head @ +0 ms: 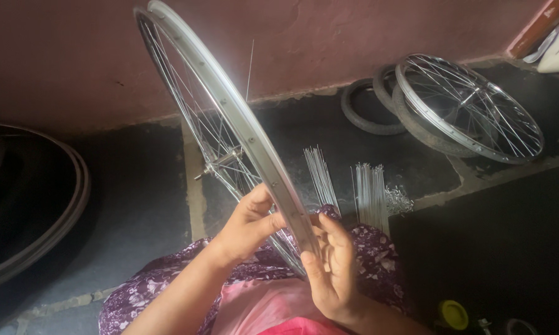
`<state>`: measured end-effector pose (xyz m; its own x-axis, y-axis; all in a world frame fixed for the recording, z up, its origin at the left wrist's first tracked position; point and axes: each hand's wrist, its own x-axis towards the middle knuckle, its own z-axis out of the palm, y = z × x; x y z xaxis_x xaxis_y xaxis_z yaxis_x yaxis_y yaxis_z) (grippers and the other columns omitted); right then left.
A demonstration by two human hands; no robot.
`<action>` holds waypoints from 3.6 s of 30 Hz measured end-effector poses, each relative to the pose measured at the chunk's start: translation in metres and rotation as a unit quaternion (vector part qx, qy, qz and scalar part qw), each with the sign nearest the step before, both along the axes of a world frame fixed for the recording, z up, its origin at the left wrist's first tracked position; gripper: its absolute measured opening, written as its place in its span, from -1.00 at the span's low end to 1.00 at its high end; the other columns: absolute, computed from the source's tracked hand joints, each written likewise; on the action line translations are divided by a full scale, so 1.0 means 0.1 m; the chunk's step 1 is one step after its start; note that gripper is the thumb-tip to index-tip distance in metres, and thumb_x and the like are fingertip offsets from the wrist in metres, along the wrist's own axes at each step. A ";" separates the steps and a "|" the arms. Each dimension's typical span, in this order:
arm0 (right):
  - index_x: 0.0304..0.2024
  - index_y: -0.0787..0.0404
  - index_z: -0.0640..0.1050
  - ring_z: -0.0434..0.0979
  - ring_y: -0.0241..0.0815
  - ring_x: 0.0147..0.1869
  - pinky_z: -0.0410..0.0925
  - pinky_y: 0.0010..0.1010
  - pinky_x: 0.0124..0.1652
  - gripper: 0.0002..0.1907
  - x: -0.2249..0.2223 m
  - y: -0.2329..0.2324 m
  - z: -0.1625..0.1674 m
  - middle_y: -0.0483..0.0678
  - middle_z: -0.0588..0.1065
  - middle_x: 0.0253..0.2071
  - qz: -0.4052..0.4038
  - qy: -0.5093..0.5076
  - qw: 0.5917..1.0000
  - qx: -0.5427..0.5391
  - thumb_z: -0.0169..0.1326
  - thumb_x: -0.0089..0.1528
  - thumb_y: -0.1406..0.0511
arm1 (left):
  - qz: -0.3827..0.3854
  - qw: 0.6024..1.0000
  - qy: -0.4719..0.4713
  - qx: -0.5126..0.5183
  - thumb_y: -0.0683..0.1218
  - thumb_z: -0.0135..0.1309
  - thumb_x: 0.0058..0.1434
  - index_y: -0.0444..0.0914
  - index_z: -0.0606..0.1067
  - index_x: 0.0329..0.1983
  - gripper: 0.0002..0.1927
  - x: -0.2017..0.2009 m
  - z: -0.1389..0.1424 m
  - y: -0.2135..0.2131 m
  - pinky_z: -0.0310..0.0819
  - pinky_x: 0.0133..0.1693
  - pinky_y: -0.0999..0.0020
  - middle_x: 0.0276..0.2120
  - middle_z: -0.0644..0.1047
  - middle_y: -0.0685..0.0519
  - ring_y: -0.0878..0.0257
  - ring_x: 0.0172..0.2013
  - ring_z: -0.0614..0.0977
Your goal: The person sits on the floor lacing a bicycle wheel. They hold the rim upright, thread spokes through the hub flange, guide each spoke to the rim, and seat spoke heads into the rim holes, rotating the wheel as they work around it.
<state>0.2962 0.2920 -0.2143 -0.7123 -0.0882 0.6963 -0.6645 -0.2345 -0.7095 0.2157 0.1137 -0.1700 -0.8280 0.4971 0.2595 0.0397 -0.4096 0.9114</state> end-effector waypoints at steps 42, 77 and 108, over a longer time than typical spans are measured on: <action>0.53 0.26 -0.05 0.13 0.16 0.55 0.03 0.02 0.45 -0.11 -0.06 -0.46 0.26 0.25 0.14 0.45 -0.012 0.109 0.972 0.209 0.17 0.29 0.38 | 0.290 0.940 0.175 -0.034 0.11 -0.17 0.49 -0.24 0.32 0.33 -0.52 0.52 0.56 -0.26 0.45 -0.01 0.39 0.11 0.49 0.06 0.31 -0.05 0.54; 0.54 -0.13 0.16 0.54 -0.14 -0.12 0.46 -0.33 -0.11 -0.16 -1.91 -1.34 0.63 -0.08 0.47 -0.10 -0.150 0.288 0.903 0.280 -0.06 0.27 0.57 | 0.382 0.906 0.102 -0.152 -0.39 -0.06 -0.08 -0.34 0.31 0.04 -0.46 0.41 0.78 -1.23 0.41 0.26 0.05 -0.24 0.57 -0.09 0.09 -0.03 0.62; -0.18 0.20 0.58 0.48 -0.29 -0.05 0.29 -0.40 0.13 -0.87 -2.05 -1.20 0.48 -0.16 0.54 -0.24 0.264 -0.196 0.942 -0.061 0.12 0.36 0.26 | 0.427 0.851 0.282 -0.119 -0.43 0.00 0.07 -0.34 0.31 0.09 -0.51 0.73 -0.78 -1.05 0.46 0.22 0.17 0.12 0.50 -0.19 0.03 0.26 0.51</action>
<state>0.0914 0.1720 -0.1659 -0.7962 -0.4386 0.4168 -0.1244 -0.5555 -0.8222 0.2891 0.0087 -0.2475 -0.6911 -0.1284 0.7113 0.6887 0.1816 0.7019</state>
